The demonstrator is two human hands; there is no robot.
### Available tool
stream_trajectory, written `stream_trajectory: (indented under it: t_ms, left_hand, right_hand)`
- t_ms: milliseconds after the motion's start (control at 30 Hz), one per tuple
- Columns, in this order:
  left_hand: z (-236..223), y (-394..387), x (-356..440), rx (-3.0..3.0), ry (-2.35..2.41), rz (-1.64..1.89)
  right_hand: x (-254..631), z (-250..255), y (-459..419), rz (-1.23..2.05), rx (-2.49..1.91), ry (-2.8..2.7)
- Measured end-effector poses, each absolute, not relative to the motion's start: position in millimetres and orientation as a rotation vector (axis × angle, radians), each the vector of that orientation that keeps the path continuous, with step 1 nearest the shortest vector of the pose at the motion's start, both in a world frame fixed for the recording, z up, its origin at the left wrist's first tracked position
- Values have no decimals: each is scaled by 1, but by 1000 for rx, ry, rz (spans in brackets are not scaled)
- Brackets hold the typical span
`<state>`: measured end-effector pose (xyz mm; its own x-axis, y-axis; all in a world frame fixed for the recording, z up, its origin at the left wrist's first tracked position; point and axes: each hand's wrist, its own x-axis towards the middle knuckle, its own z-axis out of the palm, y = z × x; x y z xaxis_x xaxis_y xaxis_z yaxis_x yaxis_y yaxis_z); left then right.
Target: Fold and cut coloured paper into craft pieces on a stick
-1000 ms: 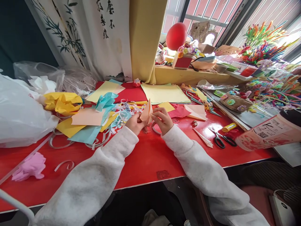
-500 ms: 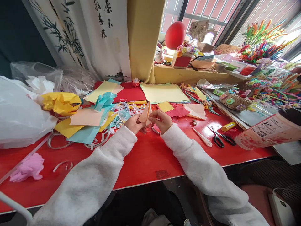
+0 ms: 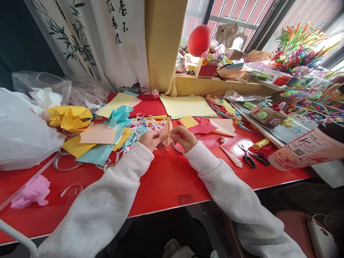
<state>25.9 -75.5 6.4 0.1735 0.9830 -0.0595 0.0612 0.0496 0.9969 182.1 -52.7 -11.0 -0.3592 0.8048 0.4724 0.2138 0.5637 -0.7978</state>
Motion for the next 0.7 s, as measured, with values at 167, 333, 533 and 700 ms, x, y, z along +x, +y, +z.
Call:
stream_trajectory:
  t_ms: [167,333,533,700]
  left_hand:
    - [8,-76,25,1312,1142,1016]
    - [5,-74,23,1363,1134,1011]
    - [-3,-69,24,1491,1257,1088]
    - [-5,-69,23,1617,1359,1123]
  right_hand:
    - [181,-9,-55,861,-857,-1852]
    - [182,-8,-57,936,-877,-1828]
    - [183,-10,-55,838,-898,-1918]
    - [180,-13,-56,929,-879,-1865]
